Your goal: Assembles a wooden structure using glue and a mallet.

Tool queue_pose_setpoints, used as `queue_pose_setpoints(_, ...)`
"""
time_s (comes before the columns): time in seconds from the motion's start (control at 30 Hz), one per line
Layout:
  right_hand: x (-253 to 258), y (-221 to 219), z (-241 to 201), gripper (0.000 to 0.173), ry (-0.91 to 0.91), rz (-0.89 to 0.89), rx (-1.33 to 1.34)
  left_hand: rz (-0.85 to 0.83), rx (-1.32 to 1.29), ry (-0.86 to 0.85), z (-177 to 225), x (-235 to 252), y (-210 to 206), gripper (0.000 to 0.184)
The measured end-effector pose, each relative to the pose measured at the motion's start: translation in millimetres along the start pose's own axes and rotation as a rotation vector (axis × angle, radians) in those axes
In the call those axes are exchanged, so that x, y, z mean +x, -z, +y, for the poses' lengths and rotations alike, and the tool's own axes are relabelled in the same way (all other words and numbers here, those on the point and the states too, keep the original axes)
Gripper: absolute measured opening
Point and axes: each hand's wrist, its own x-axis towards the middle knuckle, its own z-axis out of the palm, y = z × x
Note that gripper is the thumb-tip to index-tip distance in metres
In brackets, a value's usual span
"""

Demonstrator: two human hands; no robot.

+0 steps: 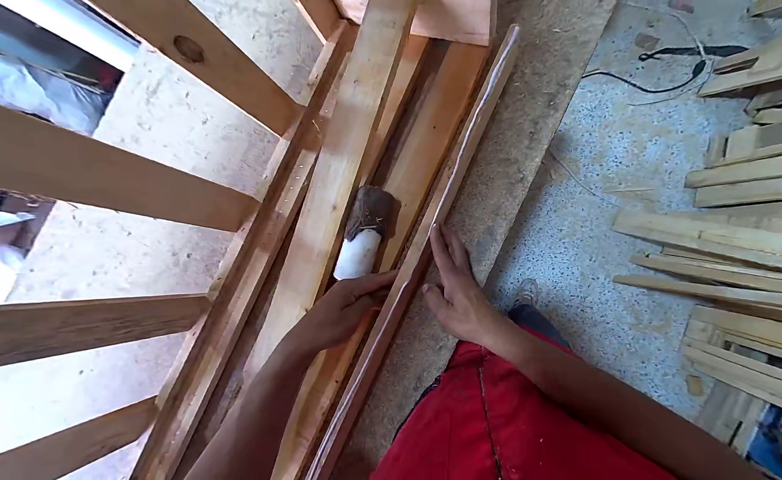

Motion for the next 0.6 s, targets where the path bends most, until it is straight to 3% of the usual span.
queue_pose_setpoints(0.6, -39.2, -19.5, 0.6, 0.071, 0.058, -0.062, 0.000, 0.004, 0.039, -0.074, -5.7, 0.2, 1.8, 0.048)
